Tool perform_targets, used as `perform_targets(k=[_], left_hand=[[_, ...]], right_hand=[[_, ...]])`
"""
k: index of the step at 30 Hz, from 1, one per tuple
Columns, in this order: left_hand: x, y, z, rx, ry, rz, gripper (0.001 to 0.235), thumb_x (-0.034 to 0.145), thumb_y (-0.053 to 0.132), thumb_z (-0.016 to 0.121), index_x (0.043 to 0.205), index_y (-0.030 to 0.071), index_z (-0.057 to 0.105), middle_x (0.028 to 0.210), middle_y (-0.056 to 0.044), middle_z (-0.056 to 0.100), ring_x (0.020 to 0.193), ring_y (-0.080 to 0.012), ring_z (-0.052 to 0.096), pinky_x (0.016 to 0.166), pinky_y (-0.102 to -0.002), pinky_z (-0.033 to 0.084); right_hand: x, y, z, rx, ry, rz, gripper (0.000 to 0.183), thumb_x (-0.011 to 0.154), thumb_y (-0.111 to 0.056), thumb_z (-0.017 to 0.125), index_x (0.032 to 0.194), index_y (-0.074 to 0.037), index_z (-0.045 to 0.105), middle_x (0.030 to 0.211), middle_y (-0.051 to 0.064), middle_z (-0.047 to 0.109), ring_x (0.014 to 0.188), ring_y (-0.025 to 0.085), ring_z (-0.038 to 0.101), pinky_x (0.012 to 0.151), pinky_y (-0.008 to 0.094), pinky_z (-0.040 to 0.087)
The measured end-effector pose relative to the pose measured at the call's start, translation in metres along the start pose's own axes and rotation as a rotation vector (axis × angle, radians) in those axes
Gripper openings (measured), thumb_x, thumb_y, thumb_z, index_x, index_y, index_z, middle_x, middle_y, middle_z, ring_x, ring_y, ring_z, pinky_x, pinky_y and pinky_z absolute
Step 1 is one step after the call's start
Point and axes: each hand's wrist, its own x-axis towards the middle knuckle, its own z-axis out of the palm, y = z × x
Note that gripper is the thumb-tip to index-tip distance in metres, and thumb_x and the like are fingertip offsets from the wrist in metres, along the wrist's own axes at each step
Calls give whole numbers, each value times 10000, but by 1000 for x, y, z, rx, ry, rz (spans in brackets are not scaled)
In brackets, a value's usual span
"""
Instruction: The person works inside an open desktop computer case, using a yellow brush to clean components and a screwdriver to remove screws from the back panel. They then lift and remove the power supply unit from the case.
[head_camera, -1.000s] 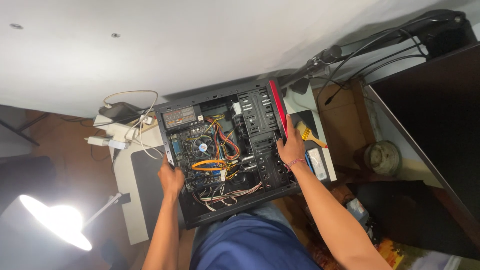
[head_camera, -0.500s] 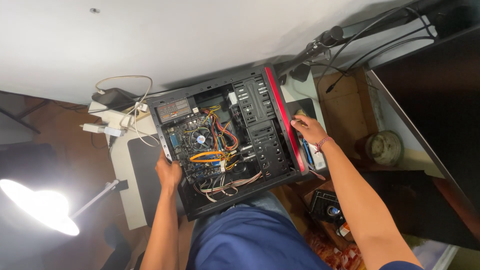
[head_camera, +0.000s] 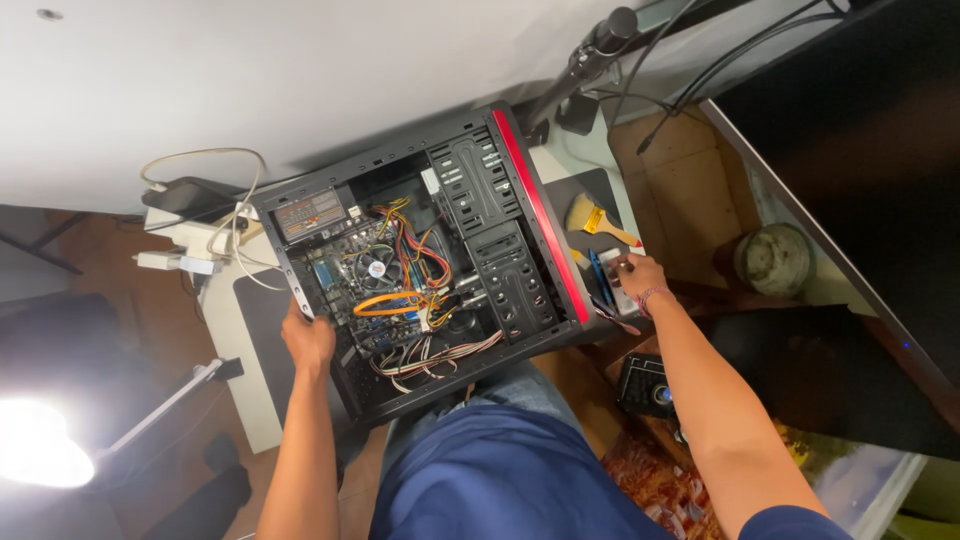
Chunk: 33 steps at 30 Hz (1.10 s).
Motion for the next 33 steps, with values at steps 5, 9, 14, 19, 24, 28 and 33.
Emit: perform_targets(k=[5,9,14,19,24,28,33], left_hand=[[0,-6,1,51,26,-18,415,858,30,553,1257,48,666,969,-162,757,903,-265,727,851,-382,526],[0,-10,2,133,61,98,413,856,41,587,1263,34,661,1005,-178,753,962,-301,717,885,-410,516],[2,-4,5,135,67,-45,425,880,66,552,1293,67,653,1008,-189,748,972,-337,733,909,-420,521],[5,-16,8,142,108,-10,466,852,44,538,1302,79,655,1036,-185,749,1014,-337,724,925,-424,514],[6,-22,11,139,119,-37,484,859,54,544,1329,106,646,1079,-207,742,1074,-375,704,947,-449,504],[7,-28,14,105,146,-11,489,846,47,543,1321,106,644,1100,-219,742,1106,-392,705,966,-460,511],[11,-38,21,64,164,44,498,856,40,560,1344,111,625,1143,-260,711,1135,-439,666,968,-483,511]], right_hand=[[-35,12,15,-125,5,-88,200,911,-203,667,1043,-135,799,929,155,778,887,302,765,828,374,588],[-57,6,32,-156,3,-149,206,873,-184,720,1061,-114,767,963,169,767,929,336,748,857,399,579],[-81,-32,34,-172,84,-222,252,837,-154,759,1082,-105,734,1066,159,724,999,374,701,874,445,554],[-75,-32,43,-230,102,-234,235,844,-148,758,1070,-112,705,1108,152,681,1014,407,667,866,484,534],[-61,-25,52,-271,100,-222,147,886,-161,710,1030,-135,695,1092,160,680,1021,414,659,857,502,530],[-43,-17,62,-315,80,-211,129,938,-157,636,1051,-143,698,1124,163,687,1047,421,655,863,507,528],[-30,-5,68,-345,50,-283,201,951,-125,568,1114,-65,668,1140,225,702,1067,422,668,877,484,539]])
